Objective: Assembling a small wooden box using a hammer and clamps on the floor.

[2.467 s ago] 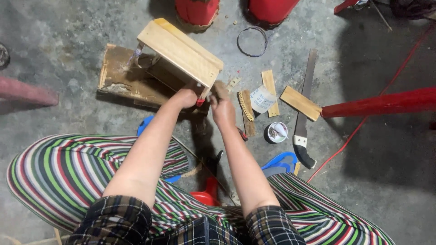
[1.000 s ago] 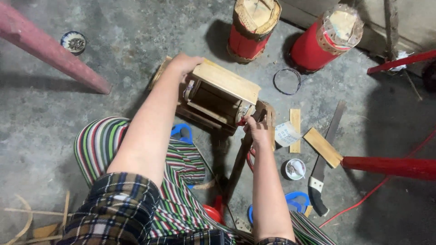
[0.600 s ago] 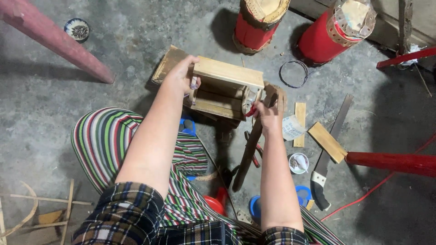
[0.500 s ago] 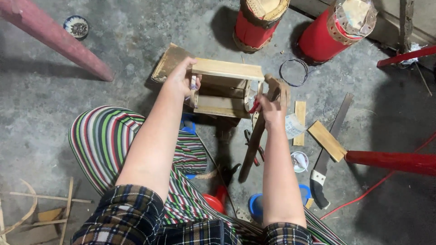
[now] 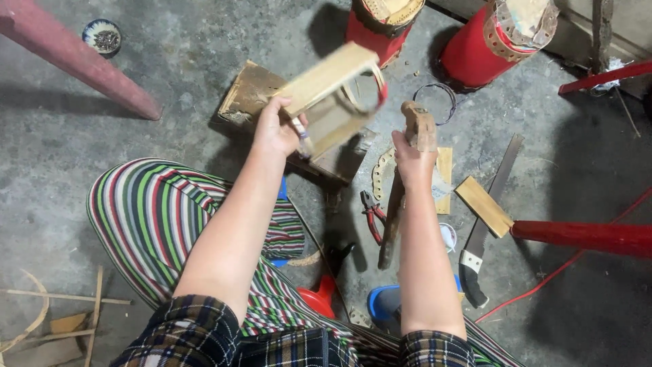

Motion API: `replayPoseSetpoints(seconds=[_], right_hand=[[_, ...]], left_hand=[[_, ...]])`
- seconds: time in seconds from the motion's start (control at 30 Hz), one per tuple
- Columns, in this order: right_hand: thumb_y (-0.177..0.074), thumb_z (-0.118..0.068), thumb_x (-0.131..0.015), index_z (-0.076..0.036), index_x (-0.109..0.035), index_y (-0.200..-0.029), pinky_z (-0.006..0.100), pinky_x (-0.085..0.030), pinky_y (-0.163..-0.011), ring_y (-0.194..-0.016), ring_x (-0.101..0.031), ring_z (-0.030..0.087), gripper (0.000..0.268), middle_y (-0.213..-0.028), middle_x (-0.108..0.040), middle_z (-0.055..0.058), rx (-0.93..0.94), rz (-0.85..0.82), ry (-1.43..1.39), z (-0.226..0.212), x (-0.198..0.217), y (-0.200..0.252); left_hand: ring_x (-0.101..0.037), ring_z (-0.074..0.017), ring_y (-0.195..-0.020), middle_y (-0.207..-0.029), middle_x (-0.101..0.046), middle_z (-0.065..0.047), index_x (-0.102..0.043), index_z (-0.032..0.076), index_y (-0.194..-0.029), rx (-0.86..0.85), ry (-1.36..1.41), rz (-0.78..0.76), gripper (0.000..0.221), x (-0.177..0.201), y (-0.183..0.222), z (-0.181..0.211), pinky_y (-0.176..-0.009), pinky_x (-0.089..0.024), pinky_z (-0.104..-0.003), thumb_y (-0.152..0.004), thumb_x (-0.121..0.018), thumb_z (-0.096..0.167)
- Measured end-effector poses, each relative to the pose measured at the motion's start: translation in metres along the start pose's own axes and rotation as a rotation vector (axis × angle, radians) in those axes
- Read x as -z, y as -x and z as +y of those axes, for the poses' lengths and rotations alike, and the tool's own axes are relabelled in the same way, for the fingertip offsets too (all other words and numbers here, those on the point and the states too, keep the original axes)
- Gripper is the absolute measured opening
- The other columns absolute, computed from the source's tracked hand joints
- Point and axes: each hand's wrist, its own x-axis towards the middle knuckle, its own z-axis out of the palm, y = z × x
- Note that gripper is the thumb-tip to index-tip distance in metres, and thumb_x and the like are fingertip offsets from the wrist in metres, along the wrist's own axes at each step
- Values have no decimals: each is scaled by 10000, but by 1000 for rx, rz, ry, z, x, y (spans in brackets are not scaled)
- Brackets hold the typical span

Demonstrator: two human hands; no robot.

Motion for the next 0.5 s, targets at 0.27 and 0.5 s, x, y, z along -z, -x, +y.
replayPoseSetpoints(seconds=[0.27,0.5], right_hand=[[-786,73,-659,-104,-718,-1198,420,-596,-736,-933,-717,351,452,-1096,-660,156,107,-232,125,-21,1,55],[-762,-205,-722,-36,-759,-1049,436,-590,-686,-808,-772,311,335,-810,-756,170,-316,-596,361,110,-56,92]], left_hand=[[-596,-216,-1031,-1086,-617,-86,-612,61,-1064,-49,220,-100,345,24,9,-43,-974,-553,-335,-795,-824,14],[-631,-157,-935,-1016,-603,-28,-575,169,-1038,-48,-204,-70,395,22,40,-55,-827,-582,-278,-837,-842,380]])
